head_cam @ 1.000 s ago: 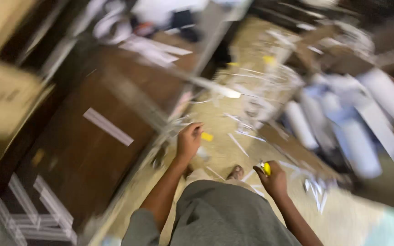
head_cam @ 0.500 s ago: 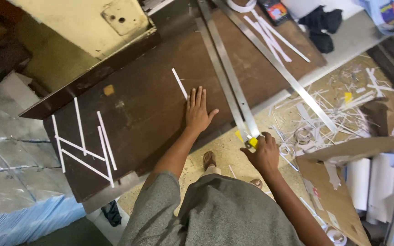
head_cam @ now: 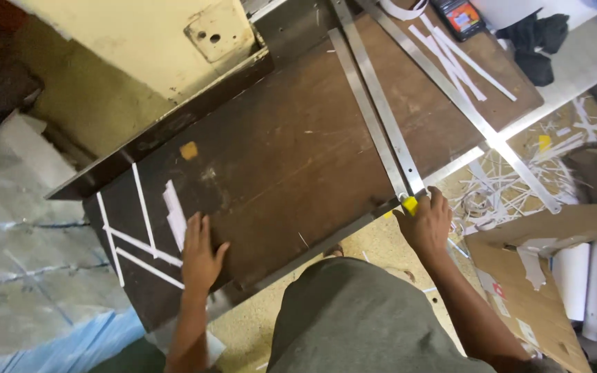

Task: Cutting printed paper sheets using a metal ruler and a utility knife

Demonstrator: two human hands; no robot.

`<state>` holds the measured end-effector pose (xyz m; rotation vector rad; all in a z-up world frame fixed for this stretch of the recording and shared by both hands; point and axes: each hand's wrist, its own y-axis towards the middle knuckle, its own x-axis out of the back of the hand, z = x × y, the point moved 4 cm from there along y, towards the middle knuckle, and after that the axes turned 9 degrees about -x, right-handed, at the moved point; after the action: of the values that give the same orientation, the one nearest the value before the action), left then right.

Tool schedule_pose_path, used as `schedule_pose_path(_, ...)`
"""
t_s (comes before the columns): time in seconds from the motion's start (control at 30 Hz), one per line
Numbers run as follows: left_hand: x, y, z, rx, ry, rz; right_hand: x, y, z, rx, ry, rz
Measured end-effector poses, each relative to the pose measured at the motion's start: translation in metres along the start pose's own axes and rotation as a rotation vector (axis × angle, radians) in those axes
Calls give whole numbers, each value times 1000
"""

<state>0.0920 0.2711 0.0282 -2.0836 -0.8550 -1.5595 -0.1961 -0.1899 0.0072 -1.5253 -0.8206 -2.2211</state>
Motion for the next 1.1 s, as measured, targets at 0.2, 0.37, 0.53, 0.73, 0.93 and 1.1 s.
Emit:
schedule_pose_path(0.2,9,-59,69,-59,122,19,-24,8,-17,-162,-8,288)
schedule_pose_path(0.37,3,-68,90,48,144,1,-42,22,-57,-222,-58,285)
schedule_pose_path(0.53,10,-29,43,-32,76,-271,-41,46,-87,-126,-126,207)
schedule_pose_path(0.73,-24,64,-54,-200,-36,-198,-24,62,-85,-107,-137,224)
schedule_pose_path(0.93,-49,139,-160,-344,-209,-40,-42,82,-111,-181,-122,270)
schedule_pose_path(1.1,-80,175,-222,-442,-316,30,-47,84,-122,-240,-75,403)
